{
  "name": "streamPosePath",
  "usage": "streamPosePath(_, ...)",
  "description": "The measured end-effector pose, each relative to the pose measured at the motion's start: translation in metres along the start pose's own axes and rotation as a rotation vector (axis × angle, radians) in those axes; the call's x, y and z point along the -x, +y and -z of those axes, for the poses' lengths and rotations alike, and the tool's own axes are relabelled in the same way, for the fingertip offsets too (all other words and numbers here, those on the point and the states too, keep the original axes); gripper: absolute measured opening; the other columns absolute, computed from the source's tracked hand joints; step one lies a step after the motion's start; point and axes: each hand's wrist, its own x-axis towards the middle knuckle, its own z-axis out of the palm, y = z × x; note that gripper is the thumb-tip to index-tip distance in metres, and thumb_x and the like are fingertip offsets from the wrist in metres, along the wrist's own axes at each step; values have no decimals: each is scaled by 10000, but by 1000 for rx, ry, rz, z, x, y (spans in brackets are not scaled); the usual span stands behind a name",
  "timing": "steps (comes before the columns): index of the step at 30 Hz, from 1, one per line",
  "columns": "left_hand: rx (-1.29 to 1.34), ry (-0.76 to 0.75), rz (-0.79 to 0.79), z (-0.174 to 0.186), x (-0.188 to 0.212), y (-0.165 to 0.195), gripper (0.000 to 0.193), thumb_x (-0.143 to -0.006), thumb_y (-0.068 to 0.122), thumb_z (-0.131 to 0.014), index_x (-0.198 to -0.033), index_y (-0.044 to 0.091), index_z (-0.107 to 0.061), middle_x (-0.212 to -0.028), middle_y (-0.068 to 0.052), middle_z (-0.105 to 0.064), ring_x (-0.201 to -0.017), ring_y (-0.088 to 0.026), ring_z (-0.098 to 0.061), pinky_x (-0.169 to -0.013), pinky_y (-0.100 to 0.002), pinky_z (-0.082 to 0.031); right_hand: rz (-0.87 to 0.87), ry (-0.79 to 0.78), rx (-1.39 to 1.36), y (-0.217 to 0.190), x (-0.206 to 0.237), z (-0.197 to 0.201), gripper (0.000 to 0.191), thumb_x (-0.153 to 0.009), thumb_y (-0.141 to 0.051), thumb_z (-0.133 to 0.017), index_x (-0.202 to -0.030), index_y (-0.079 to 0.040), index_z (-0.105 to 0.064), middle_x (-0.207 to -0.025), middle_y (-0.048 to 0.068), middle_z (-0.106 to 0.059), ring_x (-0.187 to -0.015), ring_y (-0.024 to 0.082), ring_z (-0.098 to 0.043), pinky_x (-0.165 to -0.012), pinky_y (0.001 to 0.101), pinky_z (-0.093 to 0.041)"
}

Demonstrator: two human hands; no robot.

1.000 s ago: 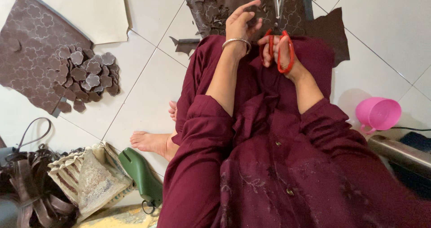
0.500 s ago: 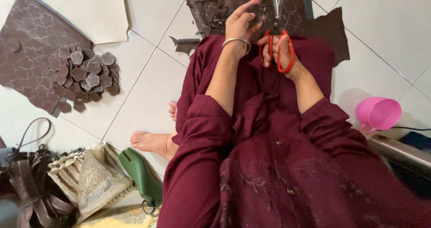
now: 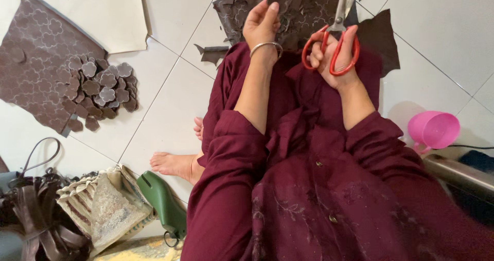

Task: The person sits on the floor and uses red-handled scissors to cut flower-shaped pieces from a brown patterned fabric. They hold the fabric with the left hand and cut along the outlines with the right hand, placing finished pieces into a growing pile on the floor.

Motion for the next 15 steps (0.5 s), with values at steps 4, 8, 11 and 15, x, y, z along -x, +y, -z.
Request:
streamPosePath(4,81,209,-31,8,-11,25,271,-881,17,-777,-1124,-19,-662,-906,-82,-716,-709,-135,-669,-623,-242,-578,-4,74,-208,-4,0,8,897,-904,-886,-383,-1147,-63,-641,-770,29,-519,-738,190,-537,-830,322,-457)
streamPosePath(8,216,368,-207,41,-43,77,257,-859,-43,-734,-1099,-36,-643,-903,-159,-716,-631,-162,-682,-556,-247,-599,-30,102,-285,-7,-5,20,845,-905,-860,-420,-1174,-91,-648,-802,16,-525,-793,195,-546,-886,358,-492)
streamPosePath(11,250,653,-264,95,-62,129,245,-838,-50,-716,-1064,-13,-628,-862,-183,-727,-559,-166,-667,-515,-242,-595,-35,84,-299,-10,-8,28,807,-935,-838,-443,-1190,-103,-655,-795,13,-527,-808,196,-552,-851,344,-484)
streamPosePath(15,301,934,-549,168,-71,203,277,-837,-70,-718,-1081,-46,-590,-803,-183,-703,-522,-176,-644,-485,-241,-569,-48,65,-312,-11,-14,34,759,-958,-804,-463,-1192,-111,-663,-821,10,-524,-809,194,-558,-870,360,-494)
